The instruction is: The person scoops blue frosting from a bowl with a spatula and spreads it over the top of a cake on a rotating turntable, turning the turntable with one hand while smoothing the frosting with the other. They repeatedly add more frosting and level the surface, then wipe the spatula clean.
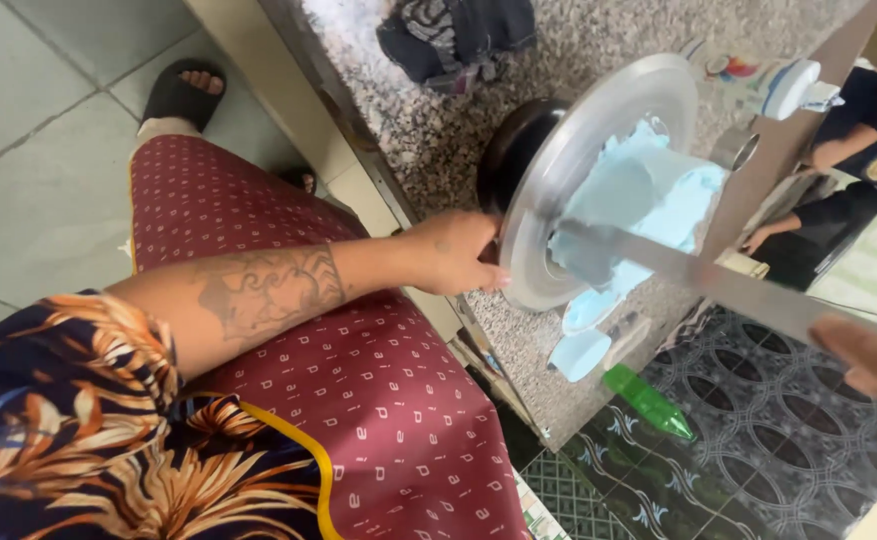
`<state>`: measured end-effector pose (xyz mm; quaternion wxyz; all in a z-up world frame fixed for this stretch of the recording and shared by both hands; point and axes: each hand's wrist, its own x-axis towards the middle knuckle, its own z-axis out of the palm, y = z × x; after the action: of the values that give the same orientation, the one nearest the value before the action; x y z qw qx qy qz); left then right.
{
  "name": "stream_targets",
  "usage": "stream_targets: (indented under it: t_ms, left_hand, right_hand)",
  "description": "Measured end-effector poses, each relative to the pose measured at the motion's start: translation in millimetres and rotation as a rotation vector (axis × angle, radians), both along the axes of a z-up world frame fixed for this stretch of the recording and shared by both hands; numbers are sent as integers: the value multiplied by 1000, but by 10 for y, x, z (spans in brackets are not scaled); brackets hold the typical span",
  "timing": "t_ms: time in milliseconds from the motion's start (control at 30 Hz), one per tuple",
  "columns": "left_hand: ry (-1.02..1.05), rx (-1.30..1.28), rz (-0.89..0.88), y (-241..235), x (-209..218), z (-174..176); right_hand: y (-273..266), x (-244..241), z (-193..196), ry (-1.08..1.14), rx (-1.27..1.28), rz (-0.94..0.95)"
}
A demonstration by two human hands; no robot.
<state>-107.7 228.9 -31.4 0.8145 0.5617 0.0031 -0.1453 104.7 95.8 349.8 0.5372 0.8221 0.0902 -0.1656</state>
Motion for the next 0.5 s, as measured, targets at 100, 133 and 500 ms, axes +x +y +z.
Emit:
stream_targets:
  t_ms: [100,133,500]
  left_hand:
    - [-63,-46,17,-193,-35,-27]
    - [-72,-45,10,-174,-24,3]
    - [46,-160,190,565,158,-9]
  right_hand:
    - [-20,-262,100,78,0,120]
    - [-18,-348,132,69,1,113]
    - [-41,-679,153,560,29,782]
